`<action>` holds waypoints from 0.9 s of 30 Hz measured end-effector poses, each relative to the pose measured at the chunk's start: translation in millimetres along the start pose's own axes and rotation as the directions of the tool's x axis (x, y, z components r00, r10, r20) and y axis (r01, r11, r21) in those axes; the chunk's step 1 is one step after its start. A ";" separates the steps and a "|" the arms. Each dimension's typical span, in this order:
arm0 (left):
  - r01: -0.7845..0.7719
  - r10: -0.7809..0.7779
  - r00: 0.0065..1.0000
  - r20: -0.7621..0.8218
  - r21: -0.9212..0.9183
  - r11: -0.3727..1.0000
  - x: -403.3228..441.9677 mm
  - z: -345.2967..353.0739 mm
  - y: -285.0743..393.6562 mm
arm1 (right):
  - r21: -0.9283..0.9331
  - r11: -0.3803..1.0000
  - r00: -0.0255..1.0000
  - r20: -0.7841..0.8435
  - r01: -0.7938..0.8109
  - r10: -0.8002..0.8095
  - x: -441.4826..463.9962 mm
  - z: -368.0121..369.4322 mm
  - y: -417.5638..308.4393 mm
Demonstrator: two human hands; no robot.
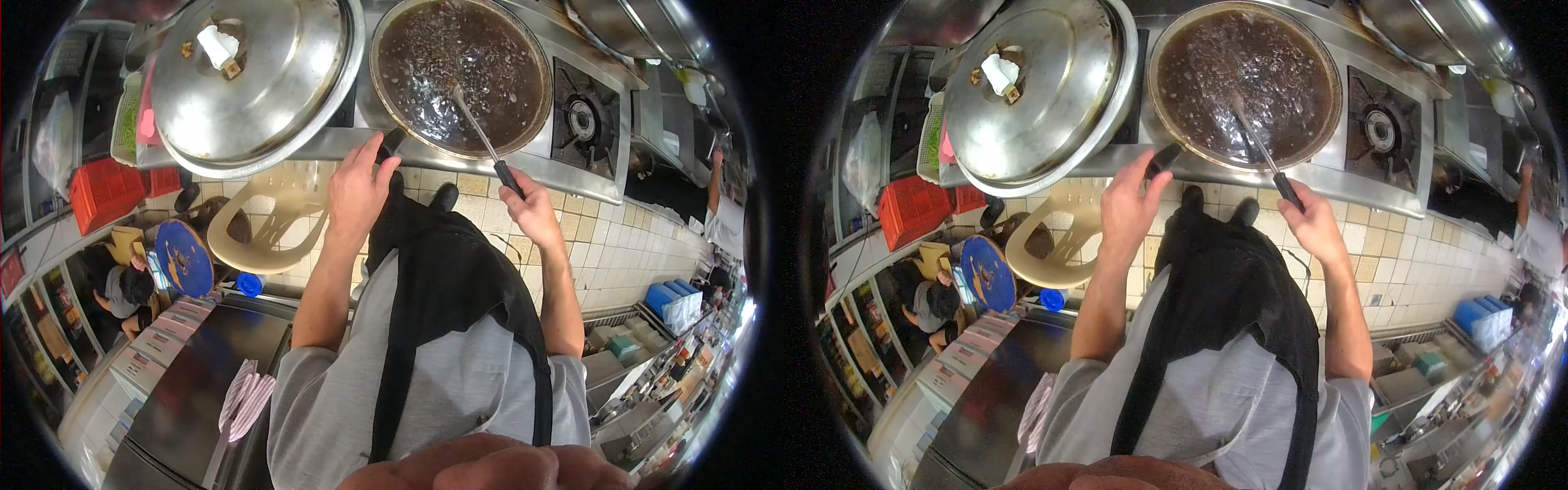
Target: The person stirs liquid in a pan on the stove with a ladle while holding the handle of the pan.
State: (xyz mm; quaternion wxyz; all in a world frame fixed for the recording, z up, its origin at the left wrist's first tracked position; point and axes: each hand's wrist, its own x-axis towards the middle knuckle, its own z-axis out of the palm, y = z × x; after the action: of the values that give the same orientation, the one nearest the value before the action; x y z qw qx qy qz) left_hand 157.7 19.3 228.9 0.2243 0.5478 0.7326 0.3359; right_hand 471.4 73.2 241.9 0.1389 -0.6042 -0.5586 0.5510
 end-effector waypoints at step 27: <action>0.018 -0.017 1.000 -0.018 0.024 1.000 -2.0 5.2 2.5 | 0.527 0.830 0.978 0.185 -0.185 0.101 -32.0 -15.9 12.6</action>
State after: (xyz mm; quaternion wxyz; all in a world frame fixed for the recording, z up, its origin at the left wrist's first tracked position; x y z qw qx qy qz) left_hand 163.5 19.2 227.2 0.2140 0.5410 0.7434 0.3300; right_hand 498.4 49.5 254.0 0.2199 -0.5377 -0.3423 0.7385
